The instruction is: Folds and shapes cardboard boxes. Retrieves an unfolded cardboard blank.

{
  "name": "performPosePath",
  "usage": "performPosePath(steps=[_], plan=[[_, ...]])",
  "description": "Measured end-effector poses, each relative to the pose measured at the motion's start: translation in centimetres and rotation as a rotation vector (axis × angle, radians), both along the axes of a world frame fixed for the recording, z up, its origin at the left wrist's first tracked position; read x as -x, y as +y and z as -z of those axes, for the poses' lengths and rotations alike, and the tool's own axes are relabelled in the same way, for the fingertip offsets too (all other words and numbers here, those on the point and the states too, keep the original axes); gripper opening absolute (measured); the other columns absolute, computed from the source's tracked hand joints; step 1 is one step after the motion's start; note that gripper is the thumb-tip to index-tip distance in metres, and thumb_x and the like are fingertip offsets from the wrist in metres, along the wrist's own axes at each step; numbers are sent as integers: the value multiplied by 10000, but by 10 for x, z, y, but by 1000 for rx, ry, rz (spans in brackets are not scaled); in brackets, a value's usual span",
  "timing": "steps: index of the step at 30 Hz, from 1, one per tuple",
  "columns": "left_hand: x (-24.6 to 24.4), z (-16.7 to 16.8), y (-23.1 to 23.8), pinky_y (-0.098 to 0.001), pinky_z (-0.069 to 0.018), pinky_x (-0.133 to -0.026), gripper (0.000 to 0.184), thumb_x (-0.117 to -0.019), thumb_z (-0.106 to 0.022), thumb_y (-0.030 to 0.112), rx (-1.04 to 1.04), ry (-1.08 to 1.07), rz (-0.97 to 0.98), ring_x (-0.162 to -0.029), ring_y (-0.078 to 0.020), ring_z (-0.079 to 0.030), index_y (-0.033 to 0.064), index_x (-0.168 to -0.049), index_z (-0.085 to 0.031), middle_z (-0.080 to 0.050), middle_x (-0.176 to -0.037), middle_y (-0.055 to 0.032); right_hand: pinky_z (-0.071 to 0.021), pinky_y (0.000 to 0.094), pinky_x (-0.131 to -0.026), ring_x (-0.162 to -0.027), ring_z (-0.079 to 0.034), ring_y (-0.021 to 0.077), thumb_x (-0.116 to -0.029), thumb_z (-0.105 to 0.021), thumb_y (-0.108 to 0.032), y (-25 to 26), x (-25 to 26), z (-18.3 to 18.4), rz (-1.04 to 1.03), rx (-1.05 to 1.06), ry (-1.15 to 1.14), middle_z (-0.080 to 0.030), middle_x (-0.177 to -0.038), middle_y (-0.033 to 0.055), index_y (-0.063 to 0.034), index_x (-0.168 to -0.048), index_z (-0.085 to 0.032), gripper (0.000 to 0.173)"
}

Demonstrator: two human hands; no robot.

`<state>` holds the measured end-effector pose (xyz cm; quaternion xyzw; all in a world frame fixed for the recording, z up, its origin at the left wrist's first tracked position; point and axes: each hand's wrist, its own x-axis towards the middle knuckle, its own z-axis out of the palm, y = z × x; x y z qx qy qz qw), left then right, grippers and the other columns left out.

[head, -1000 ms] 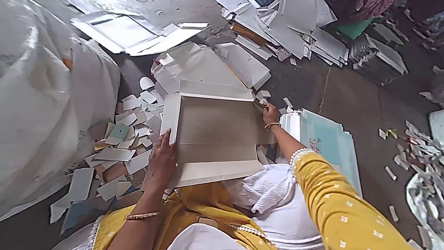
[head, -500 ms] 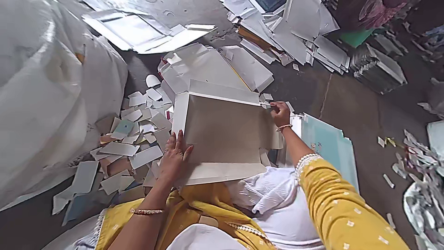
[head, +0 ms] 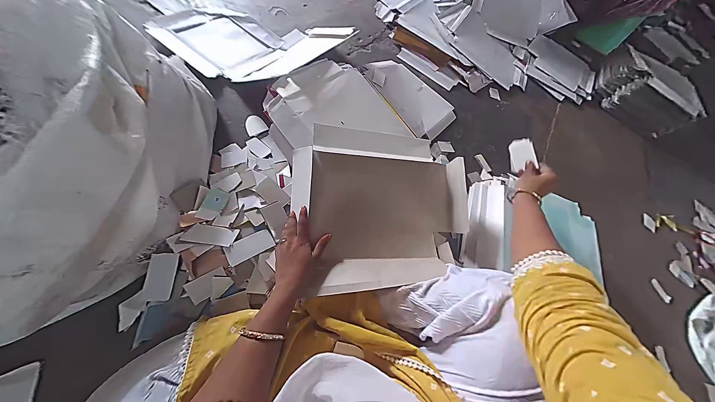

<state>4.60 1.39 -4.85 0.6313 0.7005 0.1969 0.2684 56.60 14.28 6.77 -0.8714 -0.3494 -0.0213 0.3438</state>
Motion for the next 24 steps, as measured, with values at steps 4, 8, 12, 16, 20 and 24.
performPosePath(steps=[4,8,12,16,20,24], plan=[[6,-7,13,-666,-374,-1087,891,-962,-583,607,29,-69,-90,-1398,-477,-448,33,-1591,-319,-411,-1550,-292,-202,572,-1246,-1538,-177,493,-1020,-612,-373,28,44,-14,-385,3,-80,-176,-1640,356,77,-1534,-376,723],[20,-6,18,-614,-335,-1155,736,-1022,-541,518,74,-169,-176,-1397,-430,-467,18,-1546,-408,-504,-1489,-262,-307,586,-1204,-1519,-289,445,-994,-645,-355,40,133,-18,-783,52,-240,-264,-1647,280,10,-1486,-497,631],[25,-8,23,-539,-443,-1068,445,-1113,-357,243,75,-483,-404,-1235,-353,-604,-43,-1382,-567,-634,-1291,-268,-389,541,-1171,-1413,-483,388,-988,-643,-231,20,201,19,-1411,117,-400,-534,-1493,215,-49,-1327,-672,386],[33,-13,31,-403,-548,-923,469,-1138,-303,333,26,-1120,-896,-1087,-218,-642,-29,-1384,-473,-602,-1243,-192,-292,601,-1204,-1481,-401,373,-986,-669,-262,4,217,52,-1607,407,-319,-510,-1544,145,-109,-1418,-621,462],[39,-20,35,-448,-544,-940,520,-1125,-289,428,-30,-1493,-1097,-1148,-243,-623,39,-1446,-415,-581,-1309,-172,-224,580,-1241,-1545,-276,357,-1007,-631,-293,9,202,59,-1387,502,-137,-388,-1629,147,-77,-1525,-487,580],[33,-30,34,-450,-563,-889,486,-1118,-315,424,41,-1705,-1046,-1071,-239,-647,66,-1428,-424,-615,-1227,-154,-218,561,-1250,-1539,-295,351,-1015,-603,-363,6,206,56,-1265,519,-111,-394,-1629,130,-87,-1541,-465,610]])
